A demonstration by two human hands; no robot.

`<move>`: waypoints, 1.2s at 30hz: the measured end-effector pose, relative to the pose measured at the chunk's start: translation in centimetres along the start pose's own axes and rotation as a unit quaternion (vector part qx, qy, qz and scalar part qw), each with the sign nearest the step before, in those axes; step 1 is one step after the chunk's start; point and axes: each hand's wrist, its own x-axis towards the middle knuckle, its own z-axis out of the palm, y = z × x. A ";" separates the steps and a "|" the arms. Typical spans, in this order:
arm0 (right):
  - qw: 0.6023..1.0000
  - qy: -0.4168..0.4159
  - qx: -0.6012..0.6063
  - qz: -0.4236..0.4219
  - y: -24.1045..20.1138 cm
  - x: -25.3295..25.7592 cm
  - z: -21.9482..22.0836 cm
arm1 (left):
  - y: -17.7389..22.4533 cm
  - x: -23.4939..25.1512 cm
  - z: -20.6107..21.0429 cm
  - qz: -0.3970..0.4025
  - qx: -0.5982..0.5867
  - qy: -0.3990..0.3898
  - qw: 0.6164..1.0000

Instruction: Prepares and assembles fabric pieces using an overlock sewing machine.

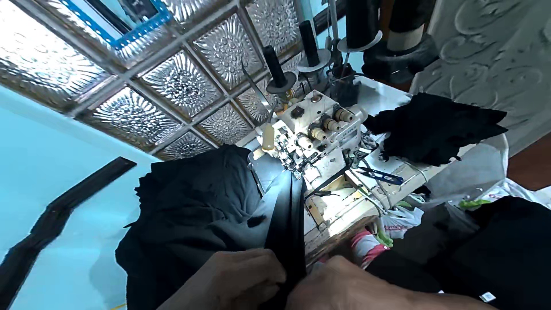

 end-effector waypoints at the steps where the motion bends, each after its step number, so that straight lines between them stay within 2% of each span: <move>1: 1.000 0.019 0.017 -0.010 0.2 0.3 -0.5 | 0.0 0.1 -0.2 -0.003 0.016 -0.009 1.000; 5: 0.997 0.034 0.068 0.004 1.3 2.0 -1.9 | 0.3 0.2 -1.1 -0.018 0.088 0.001 0.996; 8: 0.997 0.017 0.047 0.052 3.2 2.9 -3.0 | 1.1 -0.4 -2.7 -0.070 0.216 0.025 0.974; 10: 0.996 -0.036 0.001 0.081 5.5 3.1 -4.5 | 1.2 -1.3 -3.6 -0.096 0.318 0.016 0.943; 13: 0.976 -0.091 -0.160 0.115 9.0 2.8 -6.5 | -0.1 -3.5 -4.8 -0.111 0.399 0.017 0.910; 15: 0.961 -0.056 -0.248 0.108 11.4 2.3 -7.1 | -1.4 -5.2 -5.6 -0.109 0.365 0.045 0.923; 19: 0.935 0.110 -0.327 0.081 14.7 2.8 -6.7 | -3.0 -6.8 -7.5 -0.075 0.167 0.084 0.980; 21: 0.925 0.159 -0.339 0.060 15.5 3.3 -6.3 | -3.4 -6.9 -7.8 -0.075 0.132 0.118 0.981; 24: 0.920 0.214 -0.326 0.028 16.1 3.8 -5.3 | -4.1 -7.3 -7.8 -0.108 0.144 0.185 0.966; 27: 0.938 0.206 -0.280 0.010 15.1 4.6 -4.6 | -4.6 -7.8 -7.3 -0.138 0.142 0.211 0.957; 32: 0.968 0.111 -0.216 -0.057 13.0 6.2 -3.9 | -5.2 -8.7 -6.2 -0.135 0.132 0.214 0.958; 36: 0.975 0.069 -0.210 -0.038 11.8 6.4 -4.1 | -5.2 -8.3 -5.2 -0.135 0.150 0.239 0.950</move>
